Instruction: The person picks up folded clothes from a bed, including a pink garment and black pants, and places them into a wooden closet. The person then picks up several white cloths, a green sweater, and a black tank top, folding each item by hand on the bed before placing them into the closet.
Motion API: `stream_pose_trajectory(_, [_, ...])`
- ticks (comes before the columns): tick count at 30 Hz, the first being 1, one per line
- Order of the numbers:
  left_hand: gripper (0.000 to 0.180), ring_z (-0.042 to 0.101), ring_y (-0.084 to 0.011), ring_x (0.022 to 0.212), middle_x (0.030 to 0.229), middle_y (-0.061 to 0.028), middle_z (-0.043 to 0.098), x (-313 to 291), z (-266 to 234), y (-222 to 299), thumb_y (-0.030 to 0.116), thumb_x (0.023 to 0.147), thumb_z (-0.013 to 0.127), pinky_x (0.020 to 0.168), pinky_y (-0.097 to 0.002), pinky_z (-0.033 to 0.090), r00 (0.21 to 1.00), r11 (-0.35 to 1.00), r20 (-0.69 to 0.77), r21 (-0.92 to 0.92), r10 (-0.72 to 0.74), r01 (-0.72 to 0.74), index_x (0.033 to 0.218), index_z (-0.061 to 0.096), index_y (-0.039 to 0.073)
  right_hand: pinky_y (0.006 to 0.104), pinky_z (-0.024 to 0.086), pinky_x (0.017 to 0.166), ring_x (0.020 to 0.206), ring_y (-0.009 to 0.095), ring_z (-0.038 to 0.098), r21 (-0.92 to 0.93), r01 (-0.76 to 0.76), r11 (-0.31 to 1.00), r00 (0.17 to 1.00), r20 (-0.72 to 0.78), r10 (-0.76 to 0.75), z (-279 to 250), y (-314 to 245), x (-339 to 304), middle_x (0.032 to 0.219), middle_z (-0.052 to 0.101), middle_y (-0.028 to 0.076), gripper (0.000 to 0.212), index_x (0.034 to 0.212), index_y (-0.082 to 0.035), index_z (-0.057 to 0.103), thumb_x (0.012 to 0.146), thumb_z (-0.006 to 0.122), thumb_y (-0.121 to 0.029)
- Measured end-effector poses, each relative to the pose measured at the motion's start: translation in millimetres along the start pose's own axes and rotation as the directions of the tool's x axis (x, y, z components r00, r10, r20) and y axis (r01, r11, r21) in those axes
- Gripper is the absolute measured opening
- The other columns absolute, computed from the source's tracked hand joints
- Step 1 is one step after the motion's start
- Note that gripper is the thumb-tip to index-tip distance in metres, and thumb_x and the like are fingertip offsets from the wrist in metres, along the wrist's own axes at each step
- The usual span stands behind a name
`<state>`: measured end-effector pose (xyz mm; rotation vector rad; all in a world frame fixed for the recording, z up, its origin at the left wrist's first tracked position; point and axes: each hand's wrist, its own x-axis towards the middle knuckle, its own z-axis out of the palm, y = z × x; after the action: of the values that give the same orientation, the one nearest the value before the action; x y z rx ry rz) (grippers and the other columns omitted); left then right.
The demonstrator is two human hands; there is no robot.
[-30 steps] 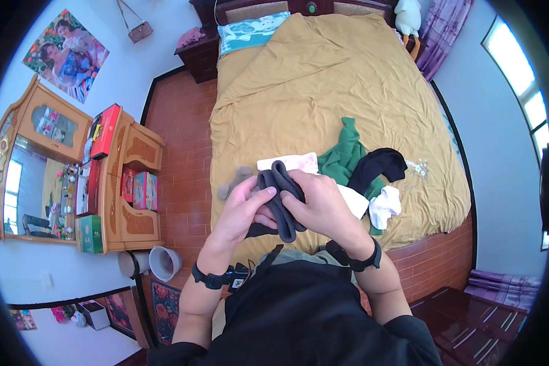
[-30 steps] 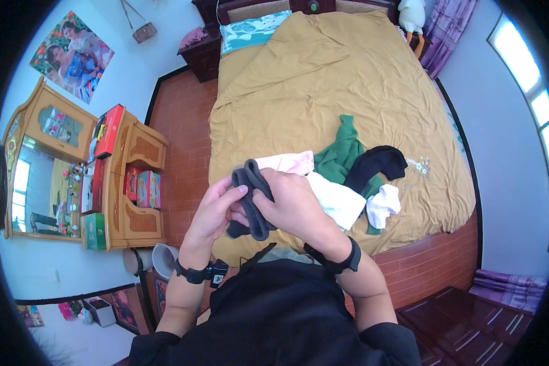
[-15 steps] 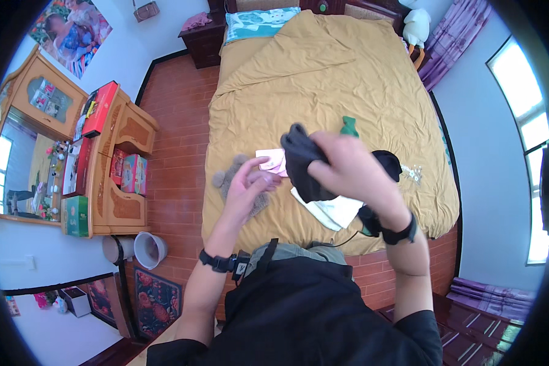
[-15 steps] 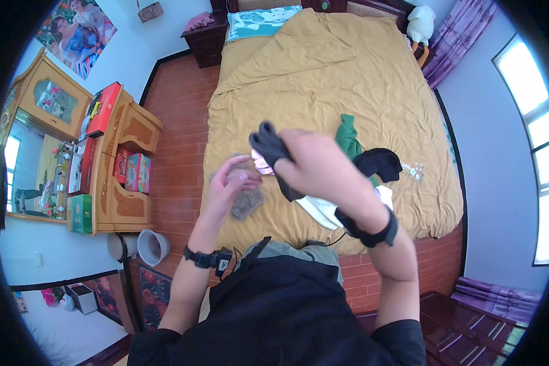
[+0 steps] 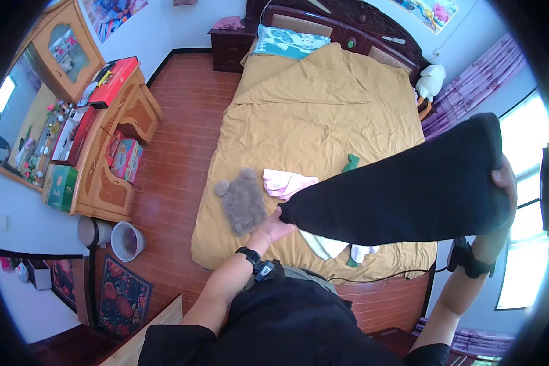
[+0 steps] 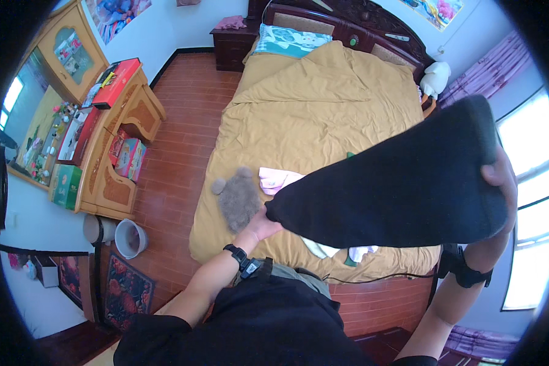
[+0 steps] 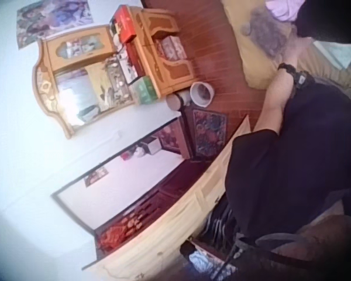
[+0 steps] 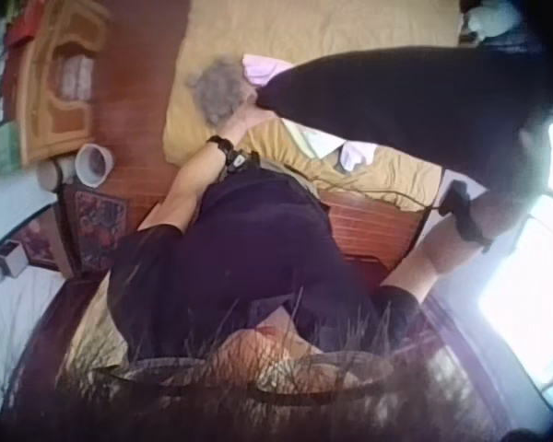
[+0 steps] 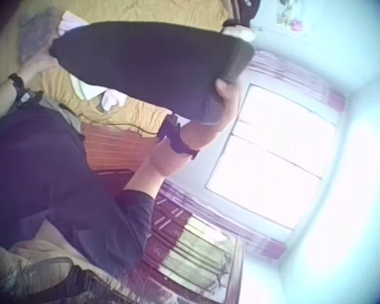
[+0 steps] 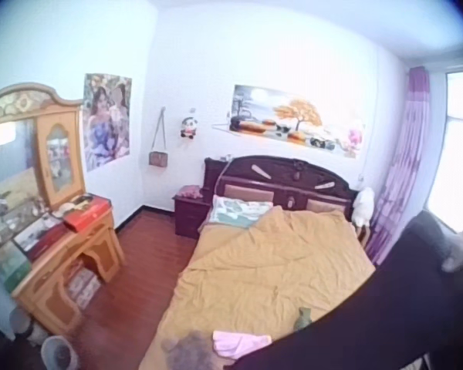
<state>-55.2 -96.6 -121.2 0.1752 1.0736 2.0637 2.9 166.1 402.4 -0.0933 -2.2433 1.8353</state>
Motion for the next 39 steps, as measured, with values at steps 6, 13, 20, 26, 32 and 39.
stream_pose_trajectory(6, [0.104, 0.042, -0.0248, 0.138, 0.152, -0.0126, 0.039, -38.0, 48.0, 59.5, 0.039, 0.075, 0.084, 0.115, -0.0434, 0.033, 0.915, 0.692, 0.309, -0.720, 0.258, 0.048, 0.152, 0.025, 0.005, 0.0320, 0.063, 0.076, 0.089, 0.029, 0.072, 0.282, -0.084, 0.956, 0.993, -0.057, 0.104, -85.4, 22.6, 0.0, 0.107, 0.066, 0.028, 0.051, 0.124, 0.014, 0.050, 0.085, 0.062, -0.018])
stream_pose_trajectory(13, [0.062, 0.059, -0.0258, 0.121, 0.134, -0.0170, 0.057, -78.0, 27.5, 60.4, 0.011, 0.086, 0.072, 0.107, -0.0395, 0.045, 0.975, 0.799, 0.218, -0.578, -0.044, 0.166, 0.140, 0.045, -0.005, 0.0376, 0.060, 0.083, 0.093, 0.031, 0.071, 0.278, -0.105, 0.955, 0.987, -0.089, 0.135, -104.2, 61.0, -12.1, 0.110, 0.066, 0.026, 0.047, 0.124, 0.010, 0.052, 0.085, 0.059, -0.015])
stream_pose_trajectory(20, [0.050, 0.058, -0.0274, 0.122, 0.133, -0.0193, 0.058, -105.1, 30.2, 75.8, 0.001, 0.088, 0.065, 0.107, -0.0407, 0.045, 0.997, 0.833, -0.028, -0.551, -0.077, 0.049, 0.135, 0.050, -0.007, 0.0386, 0.056, 0.088, 0.095, 0.028, 0.068, 0.282, -0.283, 0.917, 0.940, -0.110, 0.324, -152.2, 121.5, -24.2, 0.111, 0.066, 0.020, 0.050, 0.124, 0.007, 0.053, 0.080, 0.061, -0.016])
stream_pose_trajectory(26, [0.025, 0.065, -0.0187, 0.103, 0.115, -0.0112, 0.065, -152.1, 30.3, 119.0, 0.002, 0.090, 0.060, 0.092, -0.0329, 0.054, 0.951, 0.919, -0.310, -0.378, -0.010, -0.114, 0.115, 0.061, 0.001, 0.0311, 0.051, 0.087, 0.094, 0.020, 0.063, 0.051, -0.482, 0.874, 0.872, -0.065, 0.485, -104.4, 201.2, -26.6, 0.105, 0.065, 0.011, 0.051, 0.122, 0.004, 0.057, 0.074, 0.053, -0.013])
stream_pose_trajectory(32, [0.026, 0.063, -0.0121, 0.096, 0.106, -0.0054, 0.066, -191.0, 69.1, 146.1, 0.002, 0.090, 0.060, 0.086, -0.0260, 0.052, 0.835, 0.995, -0.542, 0.039, 0.100, -0.094, 0.116, 0.063, 0.003, 0.0246, 0.045, 0.074, 0.084, 0.010, 0.056, -0.301, -0.368, 0.880, 0.878, 0.198, 0.435, 25.9, 265.7, -28.9, 0.092, 0.061, -0.001, 0.043, 0.114, -0.001, 0.062, 0.073, 0.059, -0.009])
stream_pose_trajectory(39, [0.042, 0.062, -0.0094, 0.093, 0.109, -0.0063, 0.064, -178.6, 127.0, 121.5, -0.003, 0.088, 0.065, 0.084, -0.0230, 0.051, 0.670, 0.900, -0.623, 0.405, 0.403, -0.164, 0.129, 0.054, -0.001, 0.0504, 0.053, 0.067, 0.070, 0.044, 0.065, -0.341, 0.122, 0.932, 0.814, 0.572, 0.103, 219.3, 258.7, -78.7, 0.074, 0.065, 0.025, 0.041, 0.109, 0.001, 0.057, 0.077, 0.066, -0.024])
